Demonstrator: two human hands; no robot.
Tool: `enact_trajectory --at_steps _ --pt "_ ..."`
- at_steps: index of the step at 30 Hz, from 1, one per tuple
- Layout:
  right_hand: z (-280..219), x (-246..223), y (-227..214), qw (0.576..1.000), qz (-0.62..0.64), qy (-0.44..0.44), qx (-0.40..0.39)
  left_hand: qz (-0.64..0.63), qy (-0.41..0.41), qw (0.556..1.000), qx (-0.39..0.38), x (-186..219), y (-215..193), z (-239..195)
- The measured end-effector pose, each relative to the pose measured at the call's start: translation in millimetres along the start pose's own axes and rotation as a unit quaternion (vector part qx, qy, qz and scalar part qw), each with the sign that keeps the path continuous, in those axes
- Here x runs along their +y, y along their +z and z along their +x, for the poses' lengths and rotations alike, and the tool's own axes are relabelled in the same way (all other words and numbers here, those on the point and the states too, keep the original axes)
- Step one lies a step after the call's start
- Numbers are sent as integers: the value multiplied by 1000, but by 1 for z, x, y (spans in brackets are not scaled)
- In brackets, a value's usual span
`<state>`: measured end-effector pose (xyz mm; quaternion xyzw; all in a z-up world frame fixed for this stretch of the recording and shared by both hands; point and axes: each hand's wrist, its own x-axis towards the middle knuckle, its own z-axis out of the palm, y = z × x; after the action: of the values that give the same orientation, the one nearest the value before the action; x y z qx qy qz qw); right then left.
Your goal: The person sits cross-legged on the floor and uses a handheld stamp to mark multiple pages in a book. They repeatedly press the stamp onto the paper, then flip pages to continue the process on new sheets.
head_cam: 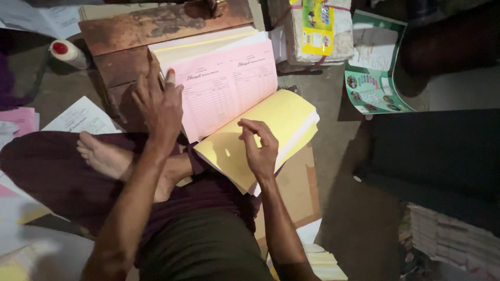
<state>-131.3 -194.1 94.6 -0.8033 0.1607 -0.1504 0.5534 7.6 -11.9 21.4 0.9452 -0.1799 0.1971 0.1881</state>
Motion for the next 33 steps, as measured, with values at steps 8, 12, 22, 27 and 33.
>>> enact_trajectory --at_steps 8,12,22,27,33 --pt "13 -7 -19 995 5 -60 79 -400 26 878 -260 20 -10 -26" --pt "11 -3 -20 996 38 -35 75 -356 -119 927 -15 9 -9 -10" --pt "3 -8 0 999 41 -10 18 -503 -292 814 -7 14 6 -3" --pt "7 -9 1 999 25 -23 10 -436 -187 880 24 29 -10 -11" --pt "9 -6 0 1000 16 -24 11 -385 -195 902 8 38 -17 -14"
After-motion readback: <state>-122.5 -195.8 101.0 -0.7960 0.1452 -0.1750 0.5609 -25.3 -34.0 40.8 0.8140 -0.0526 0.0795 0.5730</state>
